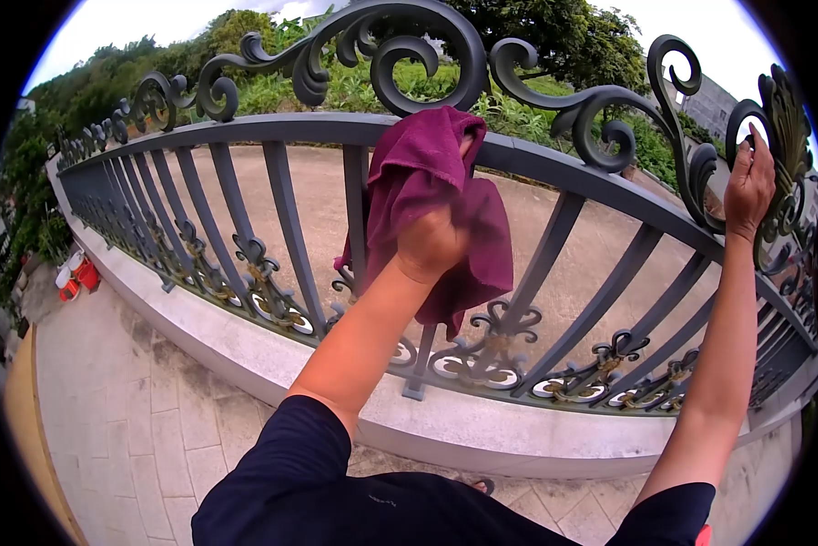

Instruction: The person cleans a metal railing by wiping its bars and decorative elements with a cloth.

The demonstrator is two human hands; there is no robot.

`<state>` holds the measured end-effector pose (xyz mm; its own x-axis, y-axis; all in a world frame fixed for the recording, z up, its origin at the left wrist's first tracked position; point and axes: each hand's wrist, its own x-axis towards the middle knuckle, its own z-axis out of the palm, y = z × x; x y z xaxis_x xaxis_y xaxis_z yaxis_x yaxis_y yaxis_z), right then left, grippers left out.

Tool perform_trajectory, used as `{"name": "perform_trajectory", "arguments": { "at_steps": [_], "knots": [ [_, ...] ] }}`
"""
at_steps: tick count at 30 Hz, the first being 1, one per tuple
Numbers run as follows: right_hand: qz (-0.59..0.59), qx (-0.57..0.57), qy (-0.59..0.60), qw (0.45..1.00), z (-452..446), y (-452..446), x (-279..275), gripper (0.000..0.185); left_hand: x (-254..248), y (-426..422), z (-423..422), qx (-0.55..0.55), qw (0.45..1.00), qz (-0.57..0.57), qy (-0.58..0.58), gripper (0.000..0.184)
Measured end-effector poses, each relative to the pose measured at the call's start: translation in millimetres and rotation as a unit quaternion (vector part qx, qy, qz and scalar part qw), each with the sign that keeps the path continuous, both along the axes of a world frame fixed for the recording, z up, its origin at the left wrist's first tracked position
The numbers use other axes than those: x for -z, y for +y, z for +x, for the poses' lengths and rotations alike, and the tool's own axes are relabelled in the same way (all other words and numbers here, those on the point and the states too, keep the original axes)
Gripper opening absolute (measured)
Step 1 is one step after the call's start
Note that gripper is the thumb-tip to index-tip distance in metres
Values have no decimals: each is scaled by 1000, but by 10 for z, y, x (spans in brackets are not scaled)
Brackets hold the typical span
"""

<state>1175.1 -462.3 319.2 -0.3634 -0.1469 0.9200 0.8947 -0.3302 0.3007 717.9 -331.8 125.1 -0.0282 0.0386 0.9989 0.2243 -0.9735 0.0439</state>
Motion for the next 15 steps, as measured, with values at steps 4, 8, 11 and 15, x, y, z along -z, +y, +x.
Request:
{"name": "perform_trajectory", "arguments": {
  "at_steps": [4, 8, 11, 15],
  "knots": [
    [-21, -3, 27, 999, 41, 24, 3, 37, 61, -49, -170, -15, 997, -7, 78, 65],
    [-32, -7, 39, 999, 41, 15, -2, 38, 133, -11, -520, -84, 973, 1, 214, 65],
    [-26, -2, 30, 999, 37, 27, 2, 38, -139, -59, -754, -110, 992, 35, 60, 64],
    [-21, -7, 31, 999, 15, 18, 15, 36, -500, 106, -1146, -260, 964, 10, 56, 50]
  ]
}}
